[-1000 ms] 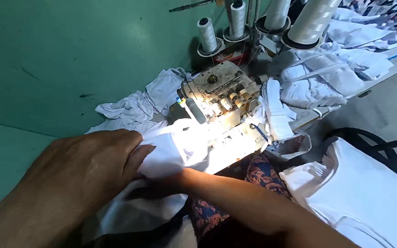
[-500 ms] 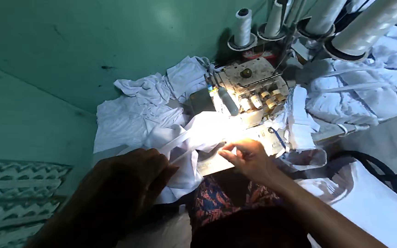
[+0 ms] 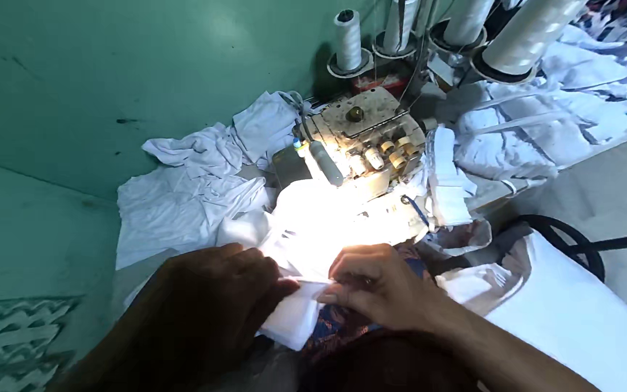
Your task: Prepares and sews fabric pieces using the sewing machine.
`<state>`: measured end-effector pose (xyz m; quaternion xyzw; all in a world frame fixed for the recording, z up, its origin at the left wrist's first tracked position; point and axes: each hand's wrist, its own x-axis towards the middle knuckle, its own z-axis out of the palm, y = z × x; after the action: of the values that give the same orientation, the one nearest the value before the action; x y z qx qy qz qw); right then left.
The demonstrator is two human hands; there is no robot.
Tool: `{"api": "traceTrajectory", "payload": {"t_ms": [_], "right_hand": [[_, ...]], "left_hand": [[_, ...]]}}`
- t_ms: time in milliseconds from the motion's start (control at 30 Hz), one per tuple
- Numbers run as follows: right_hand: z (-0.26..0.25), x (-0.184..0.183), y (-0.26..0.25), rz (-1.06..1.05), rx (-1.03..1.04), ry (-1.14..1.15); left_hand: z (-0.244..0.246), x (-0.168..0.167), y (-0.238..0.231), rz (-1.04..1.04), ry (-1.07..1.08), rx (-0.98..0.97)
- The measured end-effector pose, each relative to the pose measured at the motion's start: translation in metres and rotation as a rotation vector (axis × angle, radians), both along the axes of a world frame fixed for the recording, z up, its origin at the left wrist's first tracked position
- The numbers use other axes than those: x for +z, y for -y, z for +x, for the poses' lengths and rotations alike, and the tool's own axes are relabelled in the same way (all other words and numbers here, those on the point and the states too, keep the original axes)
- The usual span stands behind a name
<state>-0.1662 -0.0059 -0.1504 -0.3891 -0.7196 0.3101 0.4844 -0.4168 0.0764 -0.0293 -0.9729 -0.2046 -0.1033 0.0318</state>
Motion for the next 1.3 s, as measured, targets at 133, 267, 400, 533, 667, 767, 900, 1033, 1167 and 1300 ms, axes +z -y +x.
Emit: {"api": "traceTrajectory", "payload": {"t_ms": [133, 267, 400, 533, 667, 767, 900, 1033, 1167, 1300], "right_hand": [[0.022, -0.027, 0.031, -0.019, -0.136, -0.012], [0.031, -0.07, 0.057, -0.116, -0.281, -0.039], [0.02, -0.089, 0.056, -0.126, -0.287, -0.104], [0.021, -0.084, 0.019, -0.106, -0.319, -0.086], [0.023, -0.078, -0.019, -0.095, -0.321, -0.081], [0.025, -0.075, -0.038, -0.077, -0.32, -0.089], [0.027, -0.078, -0.051, -0.083, -0.313, -0.114], [0.027, -0.076, -0.058, -0.102, -0.32, -0.141], [0.026, -0.072, -0.063, -0.114, -0.351, -0.132], [0.027, -0.065, -0.057, -0.166, -0.336, -0.12]], "left_hand": [[0.013, -0.011, -0.017, -0.018, -0.011, 0.019], [0.013, -0.043, -0.066, -0.044, -0.043, 0.028], [0.008, -0.048, -0.098, -0.161, -0.115, 0.064], [-0.008, -0.031, -0.118, -0.209, -0.044, 0.059], [-0.011, -0.007, -0.119, -0.226, 0.033, 0.113], [0.006, 0.011, -0.108, -0.233, 0.032, 0.136], [0.016, 0.001, -0.11, -0.198, 0.03, 0.059], [0.031, -0.012, -0.111, -0.232, 0.043, 0.019], [0.055, -0.025, -0.105, -0.231, 0.05, -0.008], [0.065, -0.045, -0.096, -0.241, 0.099, -0.014]]}}
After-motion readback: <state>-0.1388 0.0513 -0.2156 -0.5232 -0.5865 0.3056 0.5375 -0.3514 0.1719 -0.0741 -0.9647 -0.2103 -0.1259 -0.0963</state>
